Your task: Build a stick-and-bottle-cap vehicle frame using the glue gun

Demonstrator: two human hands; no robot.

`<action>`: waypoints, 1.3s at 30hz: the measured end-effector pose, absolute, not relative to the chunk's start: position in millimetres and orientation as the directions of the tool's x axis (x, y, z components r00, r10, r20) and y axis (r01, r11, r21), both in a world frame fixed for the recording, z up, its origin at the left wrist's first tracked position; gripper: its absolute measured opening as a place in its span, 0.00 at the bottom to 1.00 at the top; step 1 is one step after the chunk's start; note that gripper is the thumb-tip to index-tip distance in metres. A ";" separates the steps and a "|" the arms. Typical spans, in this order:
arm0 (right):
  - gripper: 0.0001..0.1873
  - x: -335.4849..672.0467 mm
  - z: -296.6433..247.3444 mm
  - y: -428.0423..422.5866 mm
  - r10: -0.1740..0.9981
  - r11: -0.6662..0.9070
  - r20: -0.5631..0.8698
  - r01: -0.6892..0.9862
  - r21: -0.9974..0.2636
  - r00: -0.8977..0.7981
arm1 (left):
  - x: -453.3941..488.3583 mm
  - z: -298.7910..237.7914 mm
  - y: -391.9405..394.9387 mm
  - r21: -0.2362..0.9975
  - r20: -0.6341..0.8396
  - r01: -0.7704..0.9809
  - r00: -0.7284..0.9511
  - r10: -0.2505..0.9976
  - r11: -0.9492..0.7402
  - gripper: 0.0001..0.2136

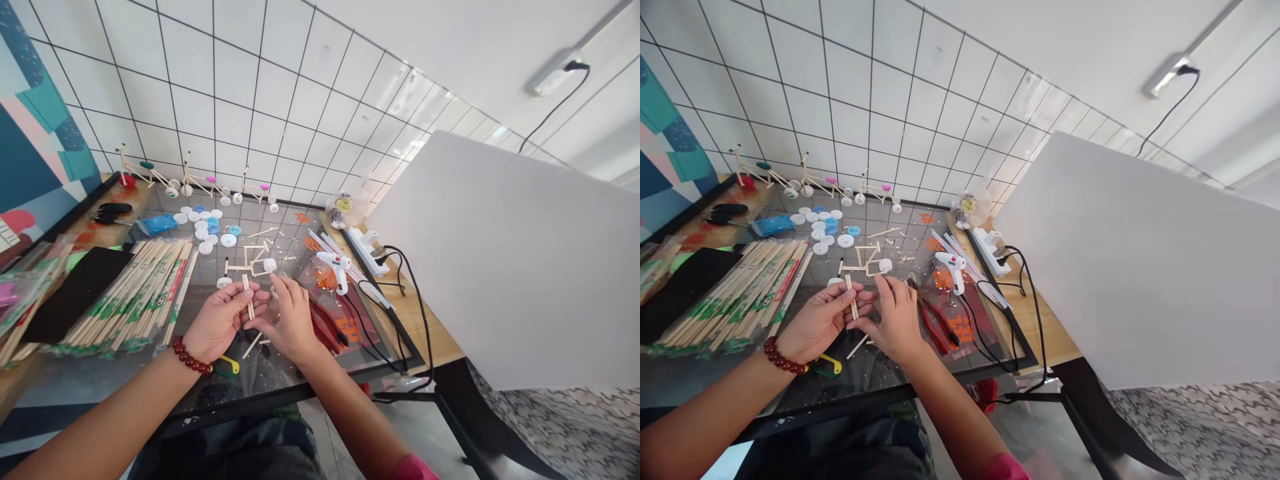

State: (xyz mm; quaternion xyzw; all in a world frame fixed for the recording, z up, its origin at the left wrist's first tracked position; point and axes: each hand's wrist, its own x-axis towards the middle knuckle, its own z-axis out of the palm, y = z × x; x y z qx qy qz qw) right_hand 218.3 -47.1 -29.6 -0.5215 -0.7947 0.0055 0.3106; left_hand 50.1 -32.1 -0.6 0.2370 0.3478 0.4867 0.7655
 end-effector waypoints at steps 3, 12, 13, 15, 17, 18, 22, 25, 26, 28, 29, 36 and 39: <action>0.49 221.9 -31.9 -47.6 0.821 0.494 0.497 0.786 -0.371 -0.282 | 50.8 1.1 -35.6 0.738 -0.301 -0.542 0.270 0.915 0.403 0.07; 0.33 222.8 -5.8 -41.5 0.841 0.540 0.498 0.299 -0.787 -0.210 | 50.3 6.7 -37.8 0.759 -0.303 -0.517 0.259 0.917 0.397 0.11; 0.28 219.8 -2.8 -38.1 0.860 0.510 0.470 0.277 -0.815 -0.201 | 50.2 6.2 -37.3 0.760 -0.298 -0.516 0.264 0.917 0.396 0.11; 0.21 212.9 0.3 -30.4 0.879 0.469 0.428 0.230 -0.853 -0.208 | 50.1 5.0 -36.3 0.761 -0.286 -0.513 0.284 0.915 0.397 0.10; 0.18 206.6 -0.7 -23.3 0.898 0.421 0.385 0.167 -0.891 -0.210 | 49.9 3.6 -35.9 0.769 -0.274 -0.501 0.302 0.913 0.397 0.11; 0.17 204.3 -2.3 -20.7 0.916 0.377 0.351 0.123 -0.918 -0.194 | 49.8 2.9 -35.8 0.777 -0.272 -0.487 0.310 0.911 0.398 0.11; 0.16 202.2 -10.1 -16.9 0.975 0.165 0.174 -0.076 -0.983 -0.139 | 50.1 0.1 -37.2 0.796 -0.305 -0.413 0.359 0.882 0.443 0.12; 0.15 205.3 -13.1 -17.2 0.976 0.132 0.151 -0.121 -0.984 -0.158 | 50.8 -0.8 -39.4 0.782 -0.320 -0.387 0.424 0.847 0.489 0.12; 0.15 206.4 -13.7 -17.3 0.974 0.141 0.160 -0.122 -0.982 -0.162 | 51.1 -0.8 -40.0 0.778 -0.319 -0.383 0.442 0.838 0.498 0.12; 0.15 208.7 -14.9 -17.4 0.970 0.161 0.178 -0.114 -0.980 -0.168 | 51.6 -0.3 -40.7 0.776 -0.315 -0.382 0.454 0.834 0.501 0.12; 0.15 210.0 -15.6 -17.7 0.967 0.167 0.184 -0.106 -0.980 -0.177 | 51.6 0.0 -40.6 0.776 -0.313 -0.390 0.445 0.839 0.496 0.12; 0.55 222.1 -20.1 -25.7 0.849 0.379 0.287 0.133 -0.916 -0.444 | 48.2 4.8 -33.7 0.739 -0.321 -0.519 0.291 0.901 0.430 0.09; 0.51 222.7 -22.6 -26.7 0.823 0.510 0.401 0.211 -0.834 -0.402 | 47.6 6.7 -32.2 0.719 -0.348 -0.544 0.259 0.901 0.434 0.08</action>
